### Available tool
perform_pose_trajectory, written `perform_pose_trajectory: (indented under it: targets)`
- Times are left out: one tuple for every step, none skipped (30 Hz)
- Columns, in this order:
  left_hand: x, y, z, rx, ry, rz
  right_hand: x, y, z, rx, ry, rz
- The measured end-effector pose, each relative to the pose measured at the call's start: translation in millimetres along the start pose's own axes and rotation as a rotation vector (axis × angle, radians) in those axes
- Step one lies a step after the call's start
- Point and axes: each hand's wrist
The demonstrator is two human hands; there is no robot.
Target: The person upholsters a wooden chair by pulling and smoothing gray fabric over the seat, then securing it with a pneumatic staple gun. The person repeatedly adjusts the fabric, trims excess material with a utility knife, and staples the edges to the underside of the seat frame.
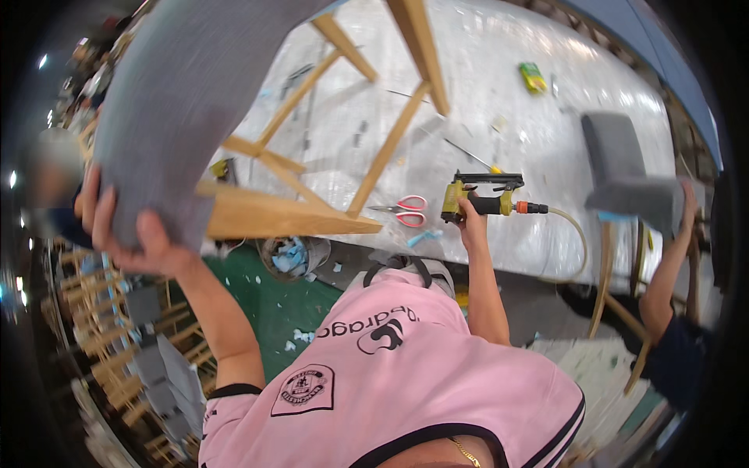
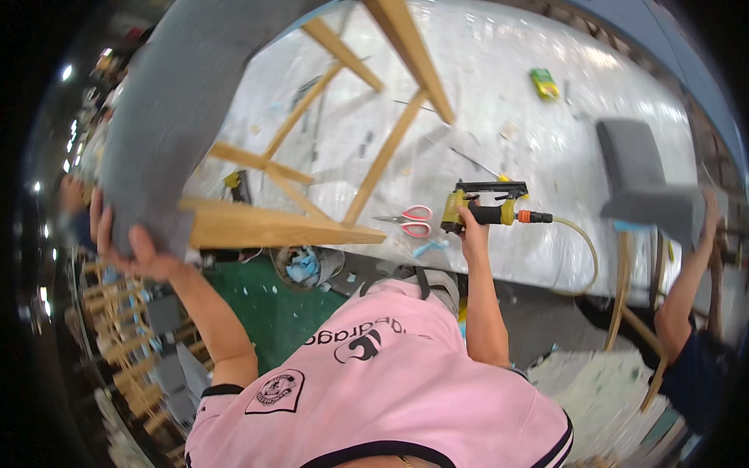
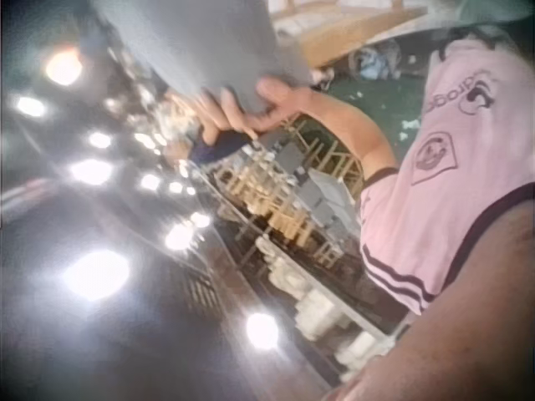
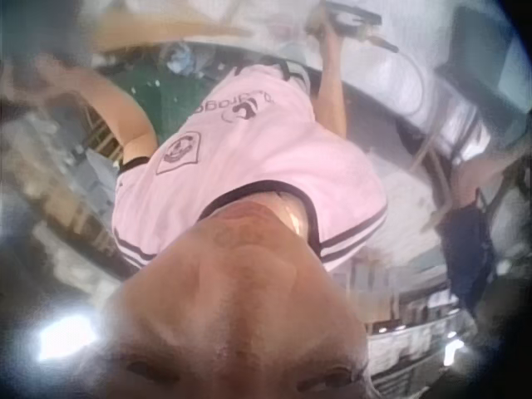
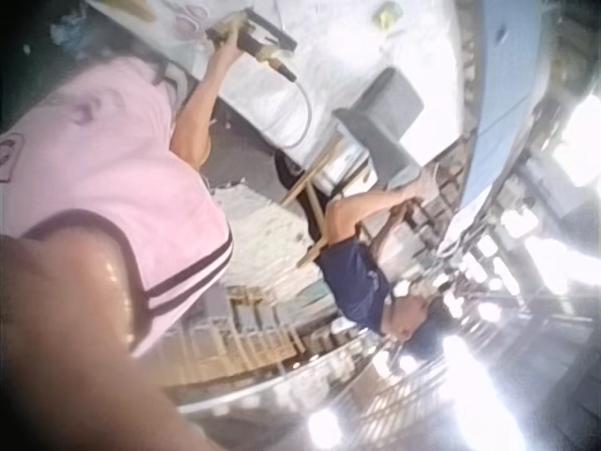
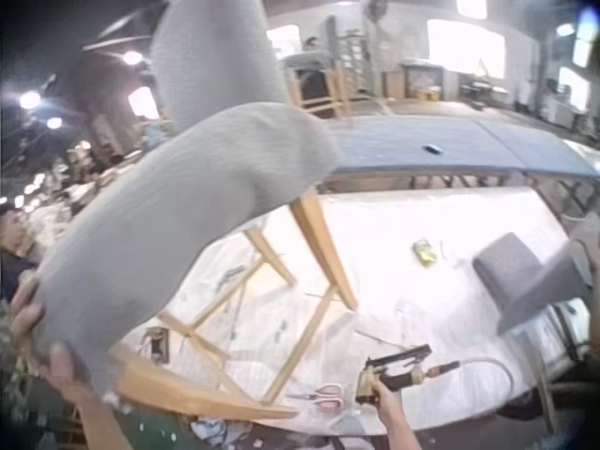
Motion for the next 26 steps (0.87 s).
perform_pose_trajectory:
  targets:
    - [6, -3, -9, -0.043, -0.027, -0.005, 39, 4, -14, -0.030, 0.057, -0.061]
    - [-2, -2, -8, -0.093, -0.076, -0.011, 73, 9, -30, -0.054, 0.125, -0.131]
    - [-11, -3, -8, -0.147, -0.131, -0.015, 98, 13, -46, -0.076, 0.193, -0.193]
    - [-18, -3, -7, -0.200, -0.182, -0.019, 120, 15, -58, -0.067, 0.227, -0.232]
    - [-21, -4, -23, -0.096, -0.153, -0.004, 136, 15, -67, -0.116, 0.251, -0.272]
    - [-23, -2, -29, -0.100, -0.128, 0.014, 149, 14, -73, -0.162, 0.270, -0.303]
    - [-28, 3, -33, -0.111, -0.103, 0.016, 154, 23, -75, -0.195, 0.294, -0.323]
    - [-35, 9, -38, -0.121, -0.077, 0.018, 159, 24, -81, -0.264, 0.196, -0.334]
    - [-44, 15, -39, -0.145, -0.087, 0.029, 156, 21, -92, -0.286, 0.017, -0.359]
    - [-57, 25, -42, -0.161, -0.118, 0.044, 182, 23, -118, -0.266, -0.360, -0.336]
    - [-62, 36, -47, -0.172, -0.127, 0.065, 206, 29, -143, -0.289, -0.753, -0.310]
    - [-67, 35, -58, -0.215, -0.088, 0.100, 180, 33, -122, -0.328, -0.874, -0.128]
    - [-72, 37, -66, -0.247, -0.048, 0.128, 149, 31, -89, -0.346, -1.010, 0.059]
    - [-82, 40, -77, -0.251, -0.055, 0.141, 111, 22, -44, -0.347, -1.134, 0.240]
    - [-97, 50, -88, -0.260, -0.089, 0.156, 94, 28, -41, -0.248, -1.161, 0.375]
    - [-116, 53, -105, -0.238, -0.152, 0.153, 77, 37, -42, -0.134, -1.186, 0.514]
    - [-132, 61, -116, -0.226, -0.193, 0.161, 58, 43, -49, -0.009, -1.145, 0.523]
    - [-147, 69, -128, -0.217, -0.237, 0.167, 37, 50, -62, 0.121, -1.099, 0.531]
    - [-159, 78, -130, -0.218, -0.233, 0.178, 20, 58, -71, 0.255, -1.049, 0.546]
    - [-171, 88, -131, -0.216, -0.230, 0.188, 9, 63, -78, 0.298, -1.059, 0.597]
    - [-177, 100, -127, -0.212, -0.236, 0.241, -3, 63, -86, 0.341, -1.065, 0.647]
    - [-192, 110, -124, -0.216, -0.263, 0.299, -14, 68, -89, 0.394, -1.073, 0.676]
    - [-199, 129, -117, -0.208, -0.289, 0.385, -31, 74, -83, 0.390, -0.930, 0.615]
    - [-201, 148, -109, -0.191, -0.298, 0.466, -45, 69, -69, 0.383, -0.794, 0.576]
    - [-207, 169, -97, -0.157, -0.318, 0.548, -54, 63, -53, 0.366, -0.665, 0.517]
    - [-179, 179, -94, -0.165, -0.273, 0.503, -71, 57, -36, 0.359, -0.548, 0.525]
Point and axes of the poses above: each hand's wrist, its own y-axis towards the middle knuckle, its own x-axis out of the back of the hand, z = x × y, and after that the axes turned 15 degrees about x, right-handed
